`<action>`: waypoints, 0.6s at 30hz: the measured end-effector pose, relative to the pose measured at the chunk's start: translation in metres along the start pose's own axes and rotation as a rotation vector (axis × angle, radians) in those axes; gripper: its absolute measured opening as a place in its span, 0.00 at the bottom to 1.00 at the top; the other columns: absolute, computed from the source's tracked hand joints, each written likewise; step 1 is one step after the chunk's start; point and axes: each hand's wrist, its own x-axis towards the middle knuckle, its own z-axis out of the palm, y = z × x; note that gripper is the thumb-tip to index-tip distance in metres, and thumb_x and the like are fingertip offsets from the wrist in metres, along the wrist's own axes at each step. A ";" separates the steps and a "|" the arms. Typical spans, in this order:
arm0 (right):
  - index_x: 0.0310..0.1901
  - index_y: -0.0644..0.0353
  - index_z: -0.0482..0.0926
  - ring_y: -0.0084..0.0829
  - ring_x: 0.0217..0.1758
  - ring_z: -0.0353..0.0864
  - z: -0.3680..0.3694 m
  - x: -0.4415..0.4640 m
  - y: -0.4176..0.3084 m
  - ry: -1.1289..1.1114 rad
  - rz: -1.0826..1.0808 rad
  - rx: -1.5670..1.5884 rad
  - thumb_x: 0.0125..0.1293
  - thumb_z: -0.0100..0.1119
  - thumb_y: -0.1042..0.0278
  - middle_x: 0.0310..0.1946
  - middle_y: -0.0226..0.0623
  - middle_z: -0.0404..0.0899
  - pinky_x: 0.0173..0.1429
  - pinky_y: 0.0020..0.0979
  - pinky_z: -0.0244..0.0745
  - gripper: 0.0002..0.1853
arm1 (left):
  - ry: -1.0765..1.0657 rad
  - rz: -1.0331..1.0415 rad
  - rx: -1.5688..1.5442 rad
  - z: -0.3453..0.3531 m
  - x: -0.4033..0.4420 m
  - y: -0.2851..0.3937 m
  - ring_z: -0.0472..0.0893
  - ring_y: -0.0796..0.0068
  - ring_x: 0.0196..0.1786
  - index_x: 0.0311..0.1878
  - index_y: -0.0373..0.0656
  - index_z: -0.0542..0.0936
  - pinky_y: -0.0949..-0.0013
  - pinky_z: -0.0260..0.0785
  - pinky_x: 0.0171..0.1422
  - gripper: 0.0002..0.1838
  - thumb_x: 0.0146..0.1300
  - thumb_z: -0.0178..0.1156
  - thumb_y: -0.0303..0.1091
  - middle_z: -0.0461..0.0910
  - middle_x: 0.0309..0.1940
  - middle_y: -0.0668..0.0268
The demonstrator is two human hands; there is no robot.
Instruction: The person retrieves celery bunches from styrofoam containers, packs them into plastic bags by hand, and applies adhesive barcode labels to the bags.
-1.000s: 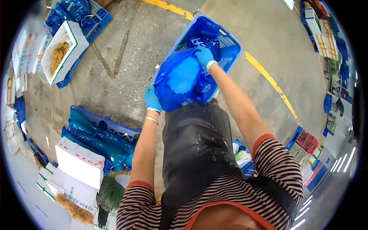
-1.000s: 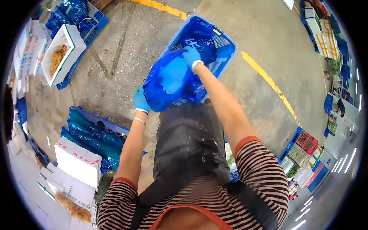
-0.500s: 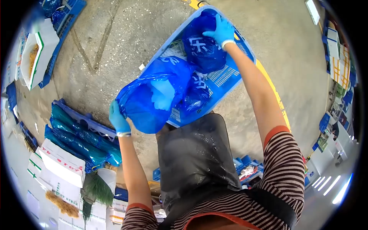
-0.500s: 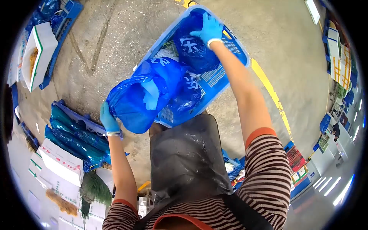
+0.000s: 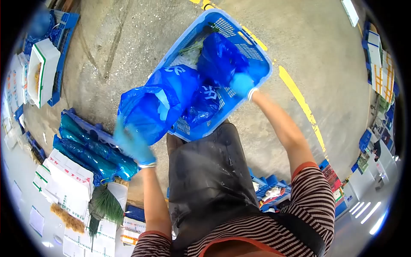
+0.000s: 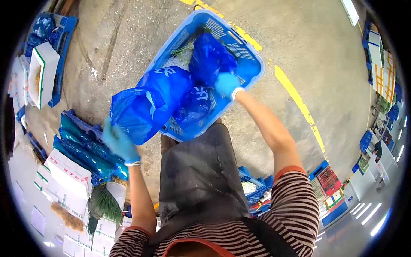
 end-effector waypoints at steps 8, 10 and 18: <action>0.26 0.60 0.80 0.51 0.32 0.82 0.000 -0.147 -0.045 0.003 -0.261 0.038 0.51 0.56 0.71 0.28 0.51 0.81 0.38 0.48 0.76 0.05 | -0.746 0.052 0.270 0.191 -0.056 0.171 0.54 0.40 0.75 0.75 0.51 0.58 0.46 0.56 0.73 0.49 0.52 0.70 0.48 0.48 0.76 0.47; 0.27 0.59 0.79 0.51 0.32 0.82 -0.004 -0.169 -0.028 -0.038 -0.187 0.068 0.52 0.55 0.72 0.29 0.50 0.81 0.37 0.47 0.76 0.04 | -0.570 0.255 0.281 0.262 -0.069 0.103 0.60 0.48 0.73 0.71 0.47 0.65 0.48 0.60 0.71 0.35 0.61 0.61 0.47 0.57 0.73 0.52; 0.27 0.60 0.81 0.52 0.30 0.81 -0.028 -0.093 0.028 0.042 -0.517 -0.006 0.51 0.55 0.73 0.26 0.51 0.80 0.35 0.47 0.76 0.05 | -0.375 -0.123 -0.449 0.276 0.041 0.062 0.80 0.70 0.33 0.37 0.42 0.82 0.66 0.73 0.41 0.08 0.54 0.56 0.22 0.82 0.31 0.61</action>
